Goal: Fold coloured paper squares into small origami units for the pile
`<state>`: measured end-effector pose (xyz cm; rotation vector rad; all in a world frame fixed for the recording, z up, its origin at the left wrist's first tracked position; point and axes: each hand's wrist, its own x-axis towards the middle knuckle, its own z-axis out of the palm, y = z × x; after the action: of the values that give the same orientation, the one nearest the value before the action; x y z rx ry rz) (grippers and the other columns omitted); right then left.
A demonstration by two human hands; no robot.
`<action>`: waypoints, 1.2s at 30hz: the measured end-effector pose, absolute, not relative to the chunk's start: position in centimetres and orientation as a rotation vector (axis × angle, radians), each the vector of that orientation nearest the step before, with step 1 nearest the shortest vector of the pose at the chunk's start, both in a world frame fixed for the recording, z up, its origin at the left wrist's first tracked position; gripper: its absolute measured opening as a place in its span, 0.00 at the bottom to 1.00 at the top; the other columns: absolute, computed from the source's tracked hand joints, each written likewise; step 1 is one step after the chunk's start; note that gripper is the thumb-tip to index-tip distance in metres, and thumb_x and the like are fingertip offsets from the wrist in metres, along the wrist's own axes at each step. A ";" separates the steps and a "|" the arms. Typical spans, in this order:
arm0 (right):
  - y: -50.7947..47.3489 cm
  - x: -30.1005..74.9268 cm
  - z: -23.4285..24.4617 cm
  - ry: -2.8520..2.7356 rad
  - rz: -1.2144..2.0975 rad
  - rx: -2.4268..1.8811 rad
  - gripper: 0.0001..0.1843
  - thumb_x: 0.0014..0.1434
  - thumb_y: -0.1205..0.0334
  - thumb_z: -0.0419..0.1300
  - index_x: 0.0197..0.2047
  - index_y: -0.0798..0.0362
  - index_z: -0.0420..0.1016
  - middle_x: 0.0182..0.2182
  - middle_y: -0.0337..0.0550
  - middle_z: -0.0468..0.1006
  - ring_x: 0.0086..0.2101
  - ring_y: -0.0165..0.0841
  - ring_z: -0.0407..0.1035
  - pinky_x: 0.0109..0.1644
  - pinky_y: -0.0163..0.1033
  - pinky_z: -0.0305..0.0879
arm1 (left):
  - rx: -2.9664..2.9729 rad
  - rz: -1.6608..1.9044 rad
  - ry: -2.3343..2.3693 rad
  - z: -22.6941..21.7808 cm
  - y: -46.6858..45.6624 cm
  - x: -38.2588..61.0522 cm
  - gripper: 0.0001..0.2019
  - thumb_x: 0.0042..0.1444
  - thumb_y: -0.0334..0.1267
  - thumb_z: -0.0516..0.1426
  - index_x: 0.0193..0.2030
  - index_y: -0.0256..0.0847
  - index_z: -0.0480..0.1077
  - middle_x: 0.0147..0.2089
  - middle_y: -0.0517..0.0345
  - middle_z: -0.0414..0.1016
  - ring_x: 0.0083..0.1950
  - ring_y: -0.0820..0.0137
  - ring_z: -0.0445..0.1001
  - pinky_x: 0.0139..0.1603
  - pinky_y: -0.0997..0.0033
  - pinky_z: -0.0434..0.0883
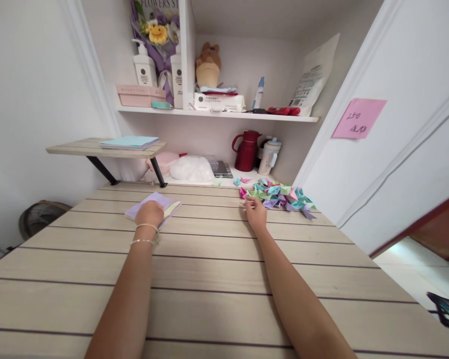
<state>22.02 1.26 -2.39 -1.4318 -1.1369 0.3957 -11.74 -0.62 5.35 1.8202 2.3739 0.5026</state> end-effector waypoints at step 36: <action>0.3 18.3 -1.0 -1.336 1.029 -1.034 0.16 0.40 0.50 0.64 0.25 0.56 0.74 0.21 0.39 0.73 0.22 0.28 0.62 0.24 0.33 0.59 | 1.381 1.278 1.036 -0.1 0.1 -2.7 0.15 0.39 0.44 0.63 0.32 0.34 0.75 0.31 0.51 0.79 0.36 0.62 0.77 0.44 0.64 0.71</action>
<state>18.30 0.29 -0.97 -1.0336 -1.3363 1.0287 -2.68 0.15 -0.07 1.3808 1.0359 1.2779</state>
